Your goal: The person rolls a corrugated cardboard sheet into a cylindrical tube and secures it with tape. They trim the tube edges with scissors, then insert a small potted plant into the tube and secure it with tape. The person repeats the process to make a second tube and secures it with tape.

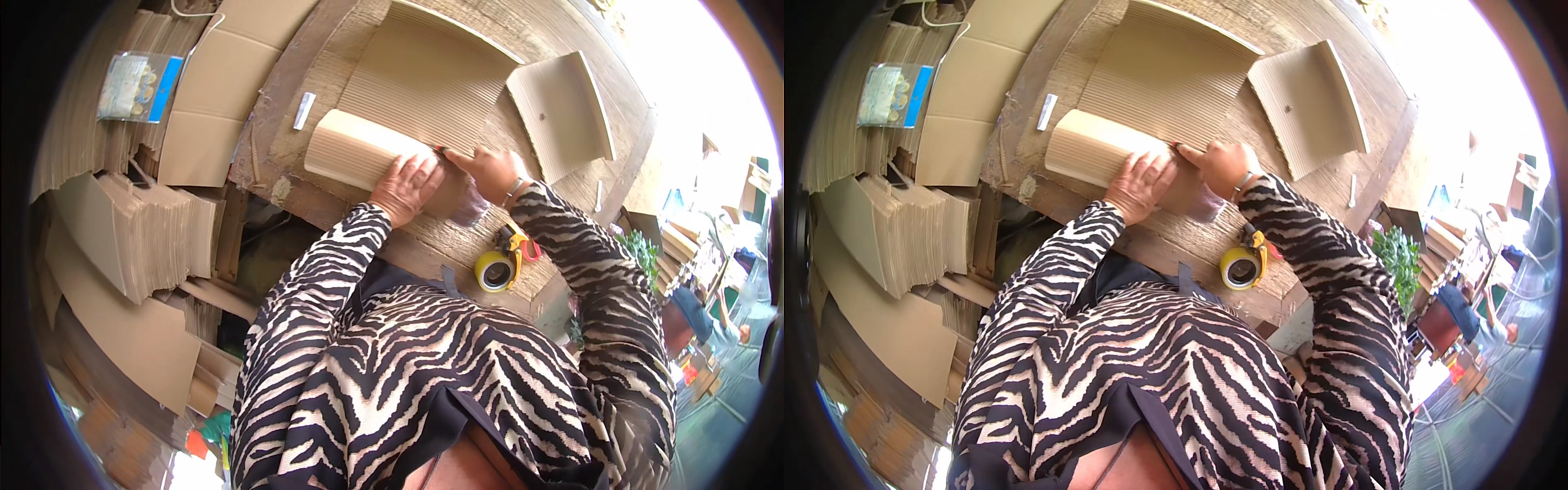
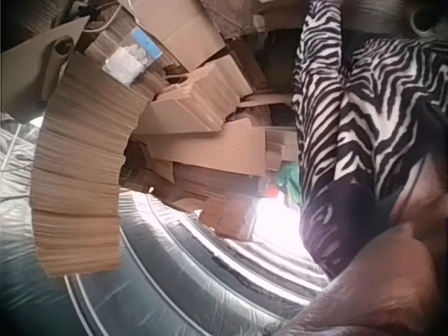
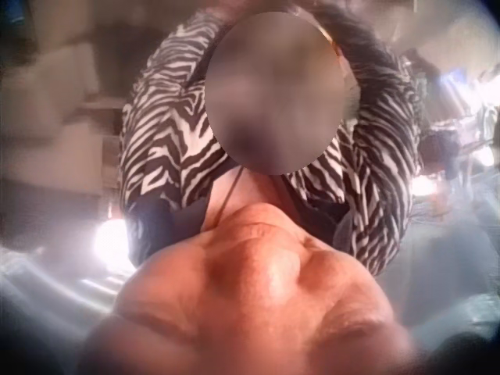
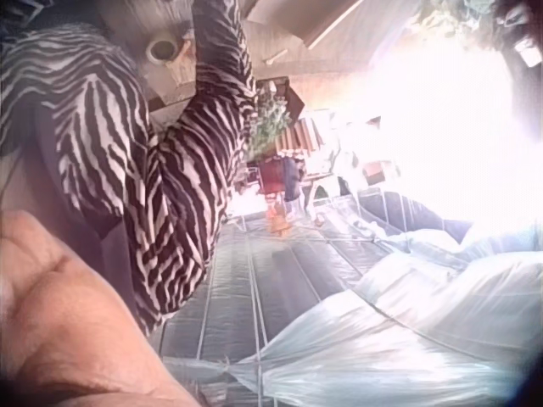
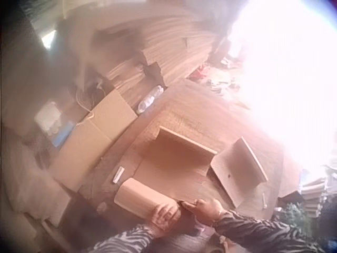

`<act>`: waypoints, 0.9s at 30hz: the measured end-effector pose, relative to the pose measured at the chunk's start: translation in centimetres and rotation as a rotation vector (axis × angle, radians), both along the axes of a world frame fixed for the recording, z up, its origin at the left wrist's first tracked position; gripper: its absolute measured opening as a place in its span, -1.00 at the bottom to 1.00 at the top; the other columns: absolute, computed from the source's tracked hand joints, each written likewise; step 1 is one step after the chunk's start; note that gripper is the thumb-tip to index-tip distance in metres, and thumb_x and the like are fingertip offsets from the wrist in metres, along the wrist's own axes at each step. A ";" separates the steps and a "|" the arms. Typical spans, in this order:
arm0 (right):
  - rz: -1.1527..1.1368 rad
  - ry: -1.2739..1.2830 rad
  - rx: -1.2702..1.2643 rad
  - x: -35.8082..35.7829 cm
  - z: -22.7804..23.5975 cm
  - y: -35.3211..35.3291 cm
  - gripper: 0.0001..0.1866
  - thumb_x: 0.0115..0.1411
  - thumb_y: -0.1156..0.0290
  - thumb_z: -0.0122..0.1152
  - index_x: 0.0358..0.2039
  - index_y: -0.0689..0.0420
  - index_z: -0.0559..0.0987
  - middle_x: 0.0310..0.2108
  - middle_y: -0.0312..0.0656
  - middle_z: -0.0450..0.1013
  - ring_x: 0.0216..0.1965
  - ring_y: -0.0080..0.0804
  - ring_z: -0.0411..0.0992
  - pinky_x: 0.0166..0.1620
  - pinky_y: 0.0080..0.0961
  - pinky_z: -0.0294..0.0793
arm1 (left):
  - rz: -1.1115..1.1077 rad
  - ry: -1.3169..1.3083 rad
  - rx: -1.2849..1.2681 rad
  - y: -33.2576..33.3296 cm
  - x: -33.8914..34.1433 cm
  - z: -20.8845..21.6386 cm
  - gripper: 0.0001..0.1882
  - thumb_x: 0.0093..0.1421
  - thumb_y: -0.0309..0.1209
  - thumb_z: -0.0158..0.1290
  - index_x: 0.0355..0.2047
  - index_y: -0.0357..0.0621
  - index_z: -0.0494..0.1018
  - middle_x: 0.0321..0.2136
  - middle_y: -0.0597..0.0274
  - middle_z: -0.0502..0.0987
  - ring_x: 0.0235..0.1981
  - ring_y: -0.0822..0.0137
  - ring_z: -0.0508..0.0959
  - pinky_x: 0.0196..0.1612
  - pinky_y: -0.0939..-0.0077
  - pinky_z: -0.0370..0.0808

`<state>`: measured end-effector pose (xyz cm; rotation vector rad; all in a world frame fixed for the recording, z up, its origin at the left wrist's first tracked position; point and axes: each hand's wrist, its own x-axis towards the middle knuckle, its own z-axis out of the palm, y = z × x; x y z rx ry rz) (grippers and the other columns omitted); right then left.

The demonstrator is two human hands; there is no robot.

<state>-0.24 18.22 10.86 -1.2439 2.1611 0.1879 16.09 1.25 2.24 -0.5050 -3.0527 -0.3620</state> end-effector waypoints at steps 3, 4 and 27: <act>-0.003 0.027 0.056 0.2 1.0 6.7 -0.22 0.12 0.55 0.04 0.31 -0.46 0.26 -0.35 -0.12 0.45 -0.45 -0.17 0.52 -0.42 -0.29 0.51 | -0.005 0.029 0.005 0.0 0.1 -0.3 -0.28 0.09 -0.23 0.04 0.27 -0.12 0.18 0.26 0.07 0.20 0.28 0.04 0.20 0.35 -0.01 0.03; 0.005 0.028 0.130 0.3 2.0 8.6 -0.22 0.11 0.54 0.05 0.31 -0.47 0.26 -0.35 -0.13 0.45 -0.48 -0.19 0.51 -0.44 -0.31 0.50 | -0.007 0.042 0.005 0.0 -0.1 -0.1 -0.29 0.09 -0.25 0.02 0.27 -0.12 0.17 0.26 0.07 0.21 0.28 0.03 0.20 0.35 -0.01 0.03; -1.666 -0.631 -1.011 -2.8 -9.6 -2.4 -0.61 0.07 0.23 0.45 -0.24 0.30 0.65 -0.34 -0.18 0.63 -0.35 -0.49 0.56 -0.23 -0.56 0.53 | -0.059 0.061 0.065 -0.1 -1.0 0.6 -0.01 -0.20 -0.08 0.33 0.23 -0.18 0.18 0.18 -0.01 0.25 0.21 0.00 0.27 0.29 -0.03 0.15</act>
